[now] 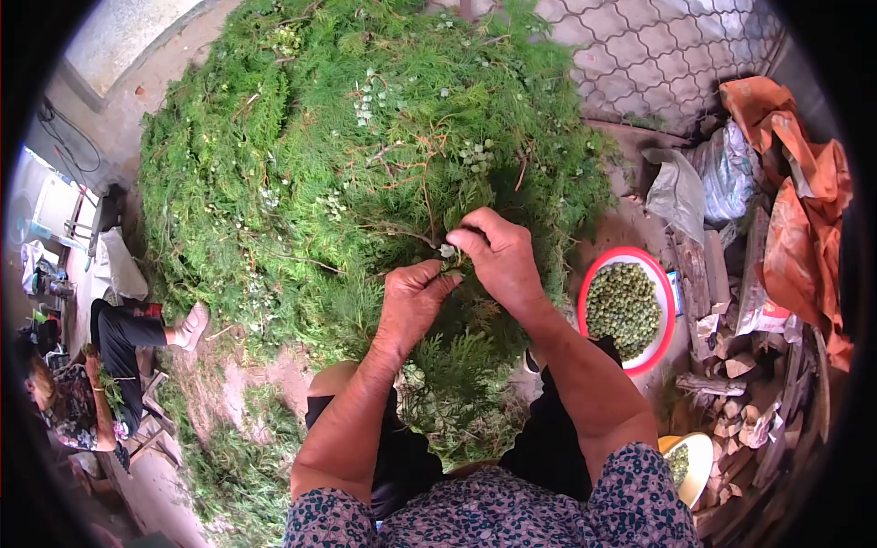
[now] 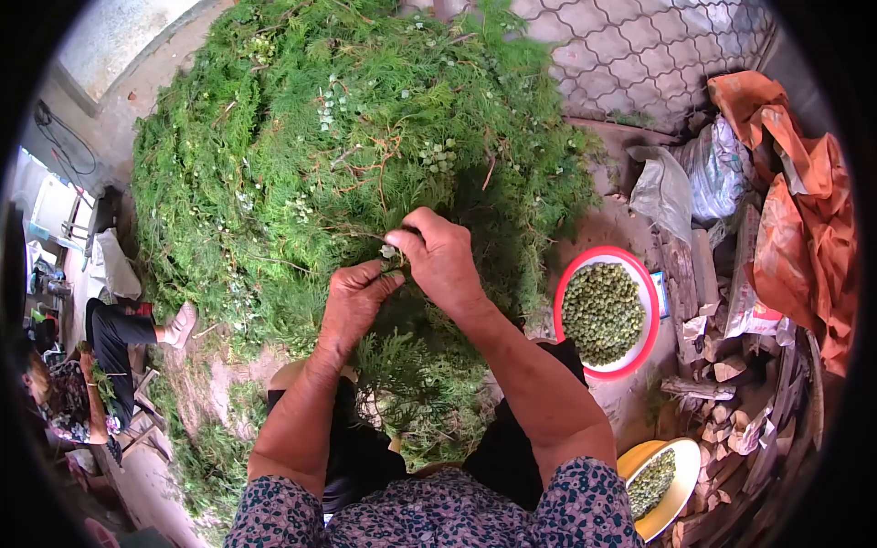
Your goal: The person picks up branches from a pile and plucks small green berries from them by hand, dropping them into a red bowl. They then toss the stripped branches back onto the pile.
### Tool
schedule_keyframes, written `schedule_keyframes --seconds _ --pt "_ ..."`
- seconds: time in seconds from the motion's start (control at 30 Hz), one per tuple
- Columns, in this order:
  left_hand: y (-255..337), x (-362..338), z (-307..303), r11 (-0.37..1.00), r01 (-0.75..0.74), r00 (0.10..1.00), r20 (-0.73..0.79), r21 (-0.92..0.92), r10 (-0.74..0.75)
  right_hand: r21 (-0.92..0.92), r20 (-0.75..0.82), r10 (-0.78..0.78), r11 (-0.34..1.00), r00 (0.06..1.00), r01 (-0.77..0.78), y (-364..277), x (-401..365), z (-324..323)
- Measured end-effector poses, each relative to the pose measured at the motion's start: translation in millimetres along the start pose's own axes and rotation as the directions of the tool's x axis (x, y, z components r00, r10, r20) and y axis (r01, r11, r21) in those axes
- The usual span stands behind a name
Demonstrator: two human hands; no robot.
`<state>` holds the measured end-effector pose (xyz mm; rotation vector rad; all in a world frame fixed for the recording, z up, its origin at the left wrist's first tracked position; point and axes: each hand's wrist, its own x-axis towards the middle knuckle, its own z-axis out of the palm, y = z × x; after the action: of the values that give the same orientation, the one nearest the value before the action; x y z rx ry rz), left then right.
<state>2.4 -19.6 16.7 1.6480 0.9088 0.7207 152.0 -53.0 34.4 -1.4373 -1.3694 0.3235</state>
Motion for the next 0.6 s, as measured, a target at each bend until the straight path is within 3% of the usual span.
schedule_keyframes --seconds 0.03,0.07,0.1,0.17,0.5,0.57,0.6 --pt "-2 0 -1 0.999 -0.024 1.000 0.005 -0.033 0.024 0.225 0.062 0.273 0.933 0.960 -0.280 -5 0 -2" --pt "-2 1 -1 0.999 -0.023 1.000 0.004 -0.033 0.024 0.410 0.182 0.503 0.743 0.845 -0.530 -7 1 -3" --pt "-1 2 -1 0.991 0.006 1.000 -0.004 -0.132 -0.006 0.409 0.182 0.502 0.743 0.846 -0.529 -7 1 -2" --pt "0 2 -3 0.966 0.078 0.997 0.025 -0.248 -0.074 0.658 0.320 0.586 0.428 0.744 -0.619 -7 -1 -2" --pt "4 2 -3 0.899 0.184 0.983 0.055 -0.398 -0.177 0.754 0.360 0.665 0.206 0.654 -0.624 -4 -5 0" --pt "21 -1 -4 0.919 0.226 0.974 0.049 -0.324 -0.222 0.843 0.411 0.647 -0.001 0.642 -0.538 5 -5 -4" --pt "17 -1 -5 0.918 0.226 0.974 0.049 -0.325 -0.223 0.887 0.360 0.697 -0.050 0.620 -0.459 12 3 -10"
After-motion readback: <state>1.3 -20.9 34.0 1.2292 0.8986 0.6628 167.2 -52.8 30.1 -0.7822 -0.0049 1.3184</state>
